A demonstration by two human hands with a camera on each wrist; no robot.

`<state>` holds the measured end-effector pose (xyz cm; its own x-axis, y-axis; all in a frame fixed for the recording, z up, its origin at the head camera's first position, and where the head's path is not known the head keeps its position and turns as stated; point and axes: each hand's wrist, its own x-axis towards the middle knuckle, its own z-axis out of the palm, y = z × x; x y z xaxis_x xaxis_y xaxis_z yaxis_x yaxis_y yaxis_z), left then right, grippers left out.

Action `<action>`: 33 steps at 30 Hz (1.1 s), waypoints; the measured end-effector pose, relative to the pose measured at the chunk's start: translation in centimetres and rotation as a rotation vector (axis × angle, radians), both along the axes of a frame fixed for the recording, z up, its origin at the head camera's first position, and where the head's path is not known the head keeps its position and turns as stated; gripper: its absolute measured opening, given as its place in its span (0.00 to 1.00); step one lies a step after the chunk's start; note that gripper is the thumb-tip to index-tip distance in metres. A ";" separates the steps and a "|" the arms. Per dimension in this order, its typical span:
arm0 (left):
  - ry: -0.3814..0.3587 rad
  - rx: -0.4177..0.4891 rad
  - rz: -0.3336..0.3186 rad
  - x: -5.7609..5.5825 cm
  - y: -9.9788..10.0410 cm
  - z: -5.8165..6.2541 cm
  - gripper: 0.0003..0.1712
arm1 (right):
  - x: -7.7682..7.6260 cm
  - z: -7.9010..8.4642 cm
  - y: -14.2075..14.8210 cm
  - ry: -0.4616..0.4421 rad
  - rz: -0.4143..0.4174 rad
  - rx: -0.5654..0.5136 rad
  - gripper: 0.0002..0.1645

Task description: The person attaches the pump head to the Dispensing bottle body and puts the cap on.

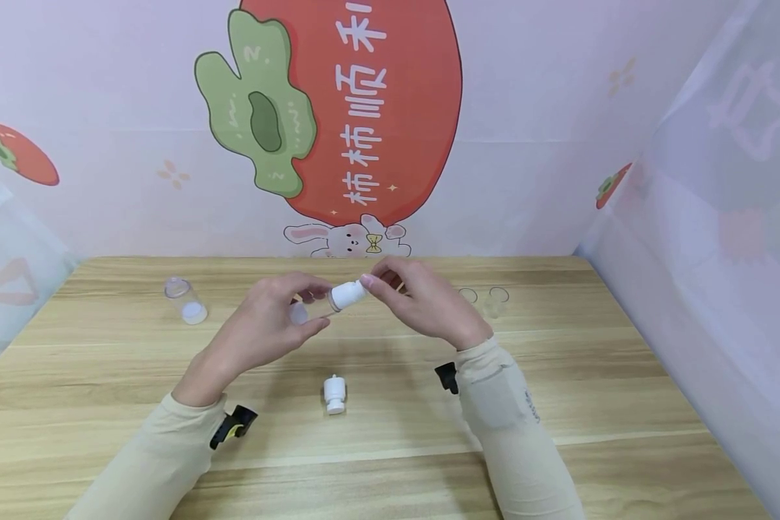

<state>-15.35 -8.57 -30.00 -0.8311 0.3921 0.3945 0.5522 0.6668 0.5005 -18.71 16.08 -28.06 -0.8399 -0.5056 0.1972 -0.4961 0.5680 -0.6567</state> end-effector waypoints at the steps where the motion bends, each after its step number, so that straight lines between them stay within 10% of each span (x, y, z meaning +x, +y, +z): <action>1: 0.000 0.001 0.001 0.0 0.0 0.0 0.23 | 0.0 0.1 0.2 0.004 -0.008 -0.004 0.14; 33: 0.009 -0.004 0.013 0.0 -0.1 0.0 0.23 | -1.9 0.2 5.5 0.090 -0.275 0.145 0.15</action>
